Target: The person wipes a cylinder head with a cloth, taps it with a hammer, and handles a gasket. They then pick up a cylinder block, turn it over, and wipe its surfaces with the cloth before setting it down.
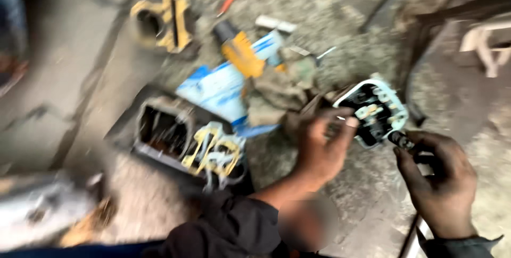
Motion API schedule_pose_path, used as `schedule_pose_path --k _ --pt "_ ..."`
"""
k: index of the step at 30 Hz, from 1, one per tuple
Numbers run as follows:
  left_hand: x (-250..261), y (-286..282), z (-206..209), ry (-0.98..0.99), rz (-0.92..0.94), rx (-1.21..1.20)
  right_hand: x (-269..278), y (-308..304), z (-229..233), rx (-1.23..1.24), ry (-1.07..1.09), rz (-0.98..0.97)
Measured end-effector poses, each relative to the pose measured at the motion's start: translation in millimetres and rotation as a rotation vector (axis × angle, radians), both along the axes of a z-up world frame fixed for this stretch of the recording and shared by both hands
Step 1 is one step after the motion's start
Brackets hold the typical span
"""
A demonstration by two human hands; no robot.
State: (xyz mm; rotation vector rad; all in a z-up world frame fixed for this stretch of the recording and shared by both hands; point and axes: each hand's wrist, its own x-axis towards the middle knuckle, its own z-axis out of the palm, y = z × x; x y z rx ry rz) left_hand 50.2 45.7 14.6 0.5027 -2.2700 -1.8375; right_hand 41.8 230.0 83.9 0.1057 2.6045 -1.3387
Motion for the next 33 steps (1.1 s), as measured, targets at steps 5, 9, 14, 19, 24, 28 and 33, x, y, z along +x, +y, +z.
schedule_pose_path --k 5,9,14,19,24,28,33 --pt "39.0 1.9 -0.8 -0.176 -0.184 0.545 -6.3 -69.3 20.9 0.149 0.133 0.404" --pt "38.5 -56.6 8.7 -0.208 -0.177 0.273 -21.4 -80.1 22.3 0.037 0.109 0.405" --pt "40.5 -198.0 102.8 -0.537 -0.071 -0.457 -28.8 -53.4 20.1 -0.163 0.104 0.231" --pt "70.0 -273.1 95.8 -0.439 -0.189 -0.921 -24.3 -23.4 13.2 0.142 0.242 0.206" --pt "70.2 -282.8 76.1 -0.583 -0.193 -1.014 -11.5 -1.1 -30.4 0.42 0.148 0.293" --pt "72.9 -284.7 70.3 -0.602 -0.194 -1.081 -3.4 -6.5 -50.7 0.401 0.105 0.296" --pt "64.2 -277.9 66.4 -0.703 -0.213 -1.168 -12.3 -30.4 -31.3 0.439 0.05 0.236"
